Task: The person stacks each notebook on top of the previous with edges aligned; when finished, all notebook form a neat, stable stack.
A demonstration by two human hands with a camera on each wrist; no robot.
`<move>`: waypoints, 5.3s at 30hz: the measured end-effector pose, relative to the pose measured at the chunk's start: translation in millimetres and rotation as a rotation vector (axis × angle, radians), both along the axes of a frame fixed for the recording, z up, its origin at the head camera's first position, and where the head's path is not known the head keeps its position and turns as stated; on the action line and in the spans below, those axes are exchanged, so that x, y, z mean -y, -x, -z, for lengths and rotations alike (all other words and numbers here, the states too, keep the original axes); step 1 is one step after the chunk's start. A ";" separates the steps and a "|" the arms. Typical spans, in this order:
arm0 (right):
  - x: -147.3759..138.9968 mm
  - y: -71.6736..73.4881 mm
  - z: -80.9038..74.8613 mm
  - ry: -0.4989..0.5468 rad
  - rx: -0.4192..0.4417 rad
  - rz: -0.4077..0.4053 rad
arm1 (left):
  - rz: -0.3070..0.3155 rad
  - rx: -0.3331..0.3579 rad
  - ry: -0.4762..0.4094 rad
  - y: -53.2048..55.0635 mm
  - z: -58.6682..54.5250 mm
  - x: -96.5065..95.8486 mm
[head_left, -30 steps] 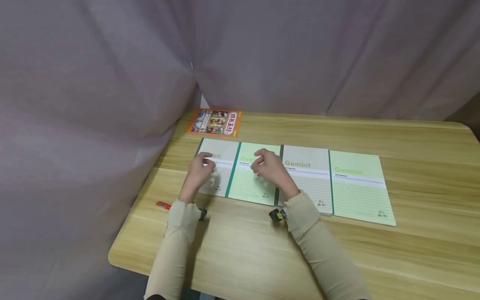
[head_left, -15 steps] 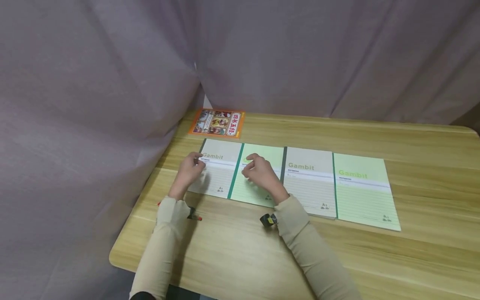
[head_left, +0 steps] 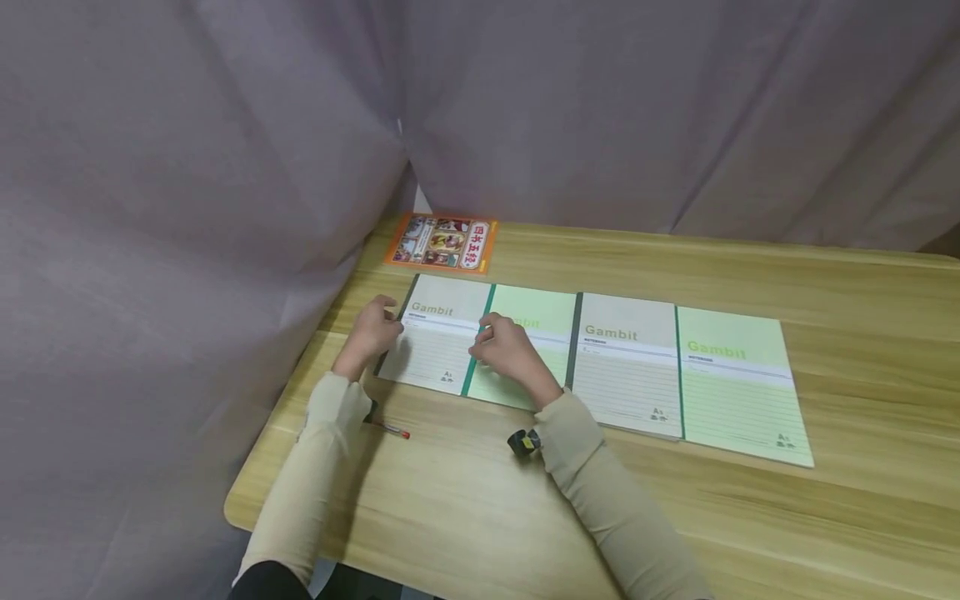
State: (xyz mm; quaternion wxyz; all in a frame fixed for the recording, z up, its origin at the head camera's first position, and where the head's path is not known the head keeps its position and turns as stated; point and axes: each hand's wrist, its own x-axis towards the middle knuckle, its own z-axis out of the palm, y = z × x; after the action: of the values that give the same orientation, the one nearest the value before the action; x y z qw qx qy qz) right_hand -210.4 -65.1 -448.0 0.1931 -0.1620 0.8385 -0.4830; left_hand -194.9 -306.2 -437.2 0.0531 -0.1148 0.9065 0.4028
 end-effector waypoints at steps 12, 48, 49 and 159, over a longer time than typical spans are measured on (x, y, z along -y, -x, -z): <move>13.3 1.5 2.1 -0.104 0.002 0.001 | 0.001 0.048 0.011 3.7 0.7 -3.9; 17.4 -0.2 11.5 -0.129 0.023 0.023 | -0.005 0.122 -0.045 6.0 7.3 2.1; 17.4 -0.1 12.1 -0.127 0.026 0.029 | -0.007 0.122 -0.049 6.3 8.3 2.0; -146.1 -9.9 -4.7 0.093 0.139 0.271 | 0.113 0.162 -0.563 12.2 3.1 -133.8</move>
State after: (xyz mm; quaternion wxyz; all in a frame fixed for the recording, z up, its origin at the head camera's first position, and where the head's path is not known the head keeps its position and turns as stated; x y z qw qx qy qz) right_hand -200.5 81.0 -443.3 0.1758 -0.0223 0.8140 -0.5532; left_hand -207.1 -172.4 -440.4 0.1775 -0.0766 0.7569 0.6242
